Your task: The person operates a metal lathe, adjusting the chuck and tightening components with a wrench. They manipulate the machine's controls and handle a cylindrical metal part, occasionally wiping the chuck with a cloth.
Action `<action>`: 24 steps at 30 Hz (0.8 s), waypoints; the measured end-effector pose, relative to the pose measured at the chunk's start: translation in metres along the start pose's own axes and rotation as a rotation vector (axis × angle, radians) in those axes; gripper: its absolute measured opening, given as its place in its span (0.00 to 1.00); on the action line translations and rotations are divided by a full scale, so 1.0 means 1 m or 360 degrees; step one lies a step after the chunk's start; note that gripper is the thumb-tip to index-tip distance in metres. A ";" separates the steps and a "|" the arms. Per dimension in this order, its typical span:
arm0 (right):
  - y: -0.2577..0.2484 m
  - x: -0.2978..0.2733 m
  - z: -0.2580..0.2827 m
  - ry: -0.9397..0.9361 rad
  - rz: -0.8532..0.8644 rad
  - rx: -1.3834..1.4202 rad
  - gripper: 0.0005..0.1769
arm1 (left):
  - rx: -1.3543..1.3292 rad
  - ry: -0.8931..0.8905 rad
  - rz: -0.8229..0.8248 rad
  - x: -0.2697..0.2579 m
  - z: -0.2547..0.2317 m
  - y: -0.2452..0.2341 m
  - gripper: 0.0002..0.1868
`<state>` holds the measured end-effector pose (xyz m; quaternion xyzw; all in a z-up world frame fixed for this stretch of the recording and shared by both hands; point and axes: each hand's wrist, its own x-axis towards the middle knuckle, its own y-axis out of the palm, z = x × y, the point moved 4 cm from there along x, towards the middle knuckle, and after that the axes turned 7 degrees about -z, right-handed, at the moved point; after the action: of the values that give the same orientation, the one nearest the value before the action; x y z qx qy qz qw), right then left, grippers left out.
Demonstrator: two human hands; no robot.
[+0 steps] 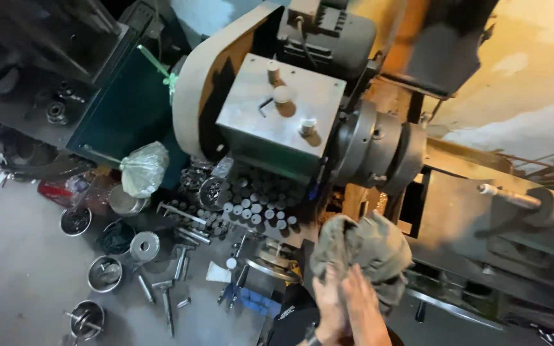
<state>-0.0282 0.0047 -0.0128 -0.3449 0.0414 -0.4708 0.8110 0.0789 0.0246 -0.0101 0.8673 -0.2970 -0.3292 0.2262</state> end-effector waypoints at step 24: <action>-0.010 0.168 0.199 -0.0176 0.0483 0.0177 0.33 | 0.0312 0.1383 0.0176 0.142 -0.165 -0.087 0.39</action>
<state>0.1351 -0.0276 0.1875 -0.3146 0.0221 -0.3249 0.8916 0.3133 0.0262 -0.0108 0.9252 -0.2500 0.1080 0.2641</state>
